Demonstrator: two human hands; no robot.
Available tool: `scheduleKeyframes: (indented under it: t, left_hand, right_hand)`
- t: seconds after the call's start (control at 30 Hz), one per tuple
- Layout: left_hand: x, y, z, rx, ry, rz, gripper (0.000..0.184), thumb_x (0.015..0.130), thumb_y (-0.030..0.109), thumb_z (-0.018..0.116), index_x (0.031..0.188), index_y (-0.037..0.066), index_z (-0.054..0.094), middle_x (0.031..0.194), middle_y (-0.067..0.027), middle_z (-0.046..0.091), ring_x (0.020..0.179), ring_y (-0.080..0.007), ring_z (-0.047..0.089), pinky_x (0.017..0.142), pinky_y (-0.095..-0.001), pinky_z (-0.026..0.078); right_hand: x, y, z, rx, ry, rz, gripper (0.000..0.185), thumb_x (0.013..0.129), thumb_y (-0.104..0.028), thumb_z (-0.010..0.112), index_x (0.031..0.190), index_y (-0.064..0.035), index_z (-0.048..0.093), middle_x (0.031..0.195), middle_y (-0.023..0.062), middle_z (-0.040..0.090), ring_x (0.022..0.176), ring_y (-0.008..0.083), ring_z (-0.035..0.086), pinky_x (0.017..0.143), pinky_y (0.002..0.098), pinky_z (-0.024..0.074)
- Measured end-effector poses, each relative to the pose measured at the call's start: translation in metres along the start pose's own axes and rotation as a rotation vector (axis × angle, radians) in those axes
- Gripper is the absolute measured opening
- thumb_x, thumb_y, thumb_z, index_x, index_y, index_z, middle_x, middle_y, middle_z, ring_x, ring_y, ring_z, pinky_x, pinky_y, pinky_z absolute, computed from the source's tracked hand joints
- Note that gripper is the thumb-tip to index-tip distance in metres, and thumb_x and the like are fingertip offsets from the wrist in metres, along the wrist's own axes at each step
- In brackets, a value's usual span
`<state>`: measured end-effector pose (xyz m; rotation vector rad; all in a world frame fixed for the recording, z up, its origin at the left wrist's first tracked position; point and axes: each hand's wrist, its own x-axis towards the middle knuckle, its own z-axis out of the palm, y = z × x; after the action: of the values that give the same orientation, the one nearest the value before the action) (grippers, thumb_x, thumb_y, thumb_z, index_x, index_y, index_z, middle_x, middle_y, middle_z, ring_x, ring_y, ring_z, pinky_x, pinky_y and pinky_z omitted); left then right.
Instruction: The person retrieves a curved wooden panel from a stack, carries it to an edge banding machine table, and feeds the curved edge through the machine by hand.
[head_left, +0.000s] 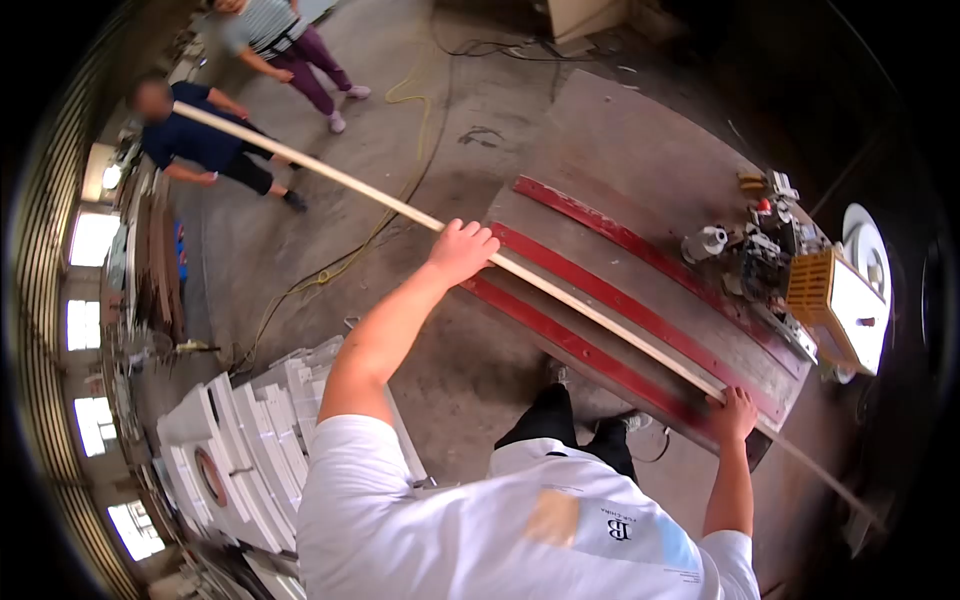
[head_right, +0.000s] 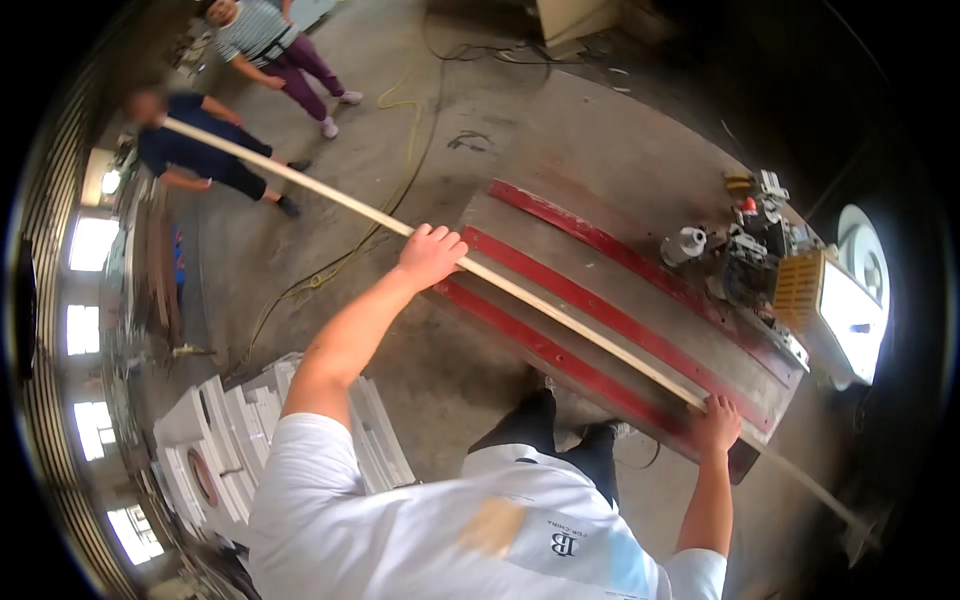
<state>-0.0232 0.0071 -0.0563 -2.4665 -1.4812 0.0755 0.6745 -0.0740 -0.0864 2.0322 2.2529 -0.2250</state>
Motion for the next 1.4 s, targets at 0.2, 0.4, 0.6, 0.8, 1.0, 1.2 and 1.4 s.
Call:
scheduleKeyframes:
  t: [0.2, 0.4, 0.6, 0.8, 1.0, 1.2, 1.4]
  left_hand:
    - [0.011, -0.014, -0.019, -0.096, -0.015, 0.159, 0.039, 0.072, 0.042, 0.087, 0.097, 0.021, 0.065, 0.093, 0.0039, 0.062, 0.095, -0.0176, 0.064, 0.076, -0.0373, 0.048]
    - [0.027, -0.006, -0.071, -0.208, -0.187, 0.344, 0.048, 0.071, 0.048, 0.089, 0.1, 0.017, 0.067, 0.095, 0.0021, 0.067, 0.094, -0.0194, 0.067, 0.074, -0.0373, 0.049]
    - [0.056, 0.068, -0.069, -0.362, -0.424, 0.45, 0.052, 0.082, 0.055, 0.084, 0.113, 0.016, 0.068, 0.107, -0.0005, 0.071, 0.108, -0.0227, 0.068, 0.089, -0.0426, 0.047]
    - [0.098, 0.168, -0.053, -0.423, -0.575, 0.502, 0.058, 0.082, 0.055, 0.084, 0.121, 0.015, 0.069, 0.118, -0.0038, 0.072, 0.121, -0.0242, 0.066, 0.097, -0.0427, 0.045]
    - [0.139, 0.233, -0.049, -0.489, -0.715, 0.506, 0.063, 0.081, 0.052, 0.085, 0.129, 0.015, 0.07, 0.126, -0.0045, 0.069, 0.129, -0.0244, 0.061, 0.103, -0.0452, 0.044]
    - [0.132, 0.277, -0.053, -0.442, -0.407, 0.311, 0.065, 0.086, 0.046, 0.085, 0.14, 0.015, 0.067, 0.155, -0.0054, 0.056, 0.15, -0.0282, 0.045, 0.12, -0.0513, 0.04]
    - [0.093, 0.25, 0.009, -0.201, -0.14, -0.229, 0.087, 0.097, 0.053, 0.075, 0.162, 0.005, 0.043, 0.171, -0.0194, 0.037, 0.159, -0.0436, 0.031, 0.129, -0.0558, 0.031]
  right_hand:
    - [-0.004, 0.014, -0.014, 0.061, 0.022, -0.05, 0.035, 0.076, -0.041, 0.089, 0.091, -0.0122, 0.076, 0.094, 0.0066, 0.075, 0.096, 0.0321, 0.073, 0.081, 0.0477, 0.0573]
    - [-0.058, 0.049, -0.073, 0.052, -0.235, -0.046, 0.045, 0.07, -0.046, 0.092, 0.097, -0.0133, 0.078, 0.094, 0.005, 0.078, 0.096, 0.0307, 0.074, 0.081, 0.0465, 0.0577]
    - [-0.105, 0.114, -0.096, 0.063, -0.449, -0.023, 0.058, 0.065, -0.056, 0.093, 0.104, -0.0154, 0.081, 0.101, 0.0119, 0.08, 0.099, 0.0362, 0.075, 0.09, 0.0473, 0.0584]
    - [-0.133, 0.202, -0.088, 0.074, -0.66, 0.077, 0.065, 0.06, -0.061, 0.093, 0.106, -0.0159, 0.082, 0.102, 0.0122, 0.081, 0.099, 0.0375, 0.075, 0.093, 0.0461, 0.059]
    - [-0.147, 0.281, -0.071, 0.159, -0.732, 0.024, 0.068, 0.06, -0.06, 0.094, 0.109, -0.0155, 0.082, 0.104, 0.013, 0.081, 0.1, 0.0364, 0.075, 0.093, 0.0445, 0.0595]
    - [-0.14, 0.341, -0.034, 0.223, -0.827, 0.008, 0.071, 0.06, -0.063, 0.095, 0.111, -0.0147, 0.082, 0.107, 0.0138, 0.081, 0.103, 0.0369, 0.076, 0.094, 0.0444, 0.0595]
    - [-0.126, 0.399, 0.024, 0.187, -0.755, -0.021, 0.078, 0.058, -0.065, 0.097, 0.112, -0.0118, 0.081, 0.108, 0.0156, 0.08, 0.101, 0.0375, 0.076, 0.091, 0.046, 0.0594]
